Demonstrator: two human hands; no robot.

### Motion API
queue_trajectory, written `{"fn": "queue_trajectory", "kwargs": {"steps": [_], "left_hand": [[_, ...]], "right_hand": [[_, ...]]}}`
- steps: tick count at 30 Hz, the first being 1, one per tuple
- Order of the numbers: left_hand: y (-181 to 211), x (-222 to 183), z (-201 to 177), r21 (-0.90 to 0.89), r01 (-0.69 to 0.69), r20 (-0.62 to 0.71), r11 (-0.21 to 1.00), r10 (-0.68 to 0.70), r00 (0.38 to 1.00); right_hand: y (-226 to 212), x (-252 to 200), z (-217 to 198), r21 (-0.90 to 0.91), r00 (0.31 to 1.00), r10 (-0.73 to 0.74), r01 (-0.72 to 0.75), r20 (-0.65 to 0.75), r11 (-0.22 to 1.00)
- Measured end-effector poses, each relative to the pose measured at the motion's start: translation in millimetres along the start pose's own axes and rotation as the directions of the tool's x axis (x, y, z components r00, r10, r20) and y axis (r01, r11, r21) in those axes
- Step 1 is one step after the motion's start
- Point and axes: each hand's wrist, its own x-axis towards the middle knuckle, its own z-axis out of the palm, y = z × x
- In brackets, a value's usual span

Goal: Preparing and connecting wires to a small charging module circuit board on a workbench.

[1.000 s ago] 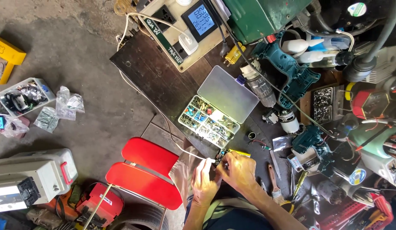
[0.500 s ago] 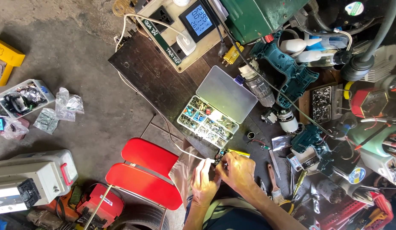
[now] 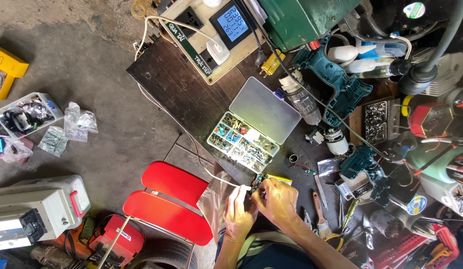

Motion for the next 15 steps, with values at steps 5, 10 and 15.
{"fn": "queue_trajectory", "kwargs": {"steps": [5, 10, 15], "left_hand": [[-2.2, -4.3, 2.3, 0.012, 0.001, 0.000, 1.000, -0.001, 1.000], [-2.4, -6.2, 3.3, 0.017, 0.000, 0.009, 1.000, 0.000, 1.000], [-2.7, -8.2, 4.3, 0.021, 0.004, 0.010, 1.000, -0.004, 1.000]], "right_hand": [[2.0, 1.8, -1.2, 0.029, 0.997, -0.062, 0.063, -0.043, 0.998], [1.3, 3.0, -6.2, 0.066, 0.994, -0.094, 0.098, -0.057, 0.993], [1.2, 1.0, -3.1, 0.028, 0.999, -0.043, 0.044, -0.031, 0.999]]}}
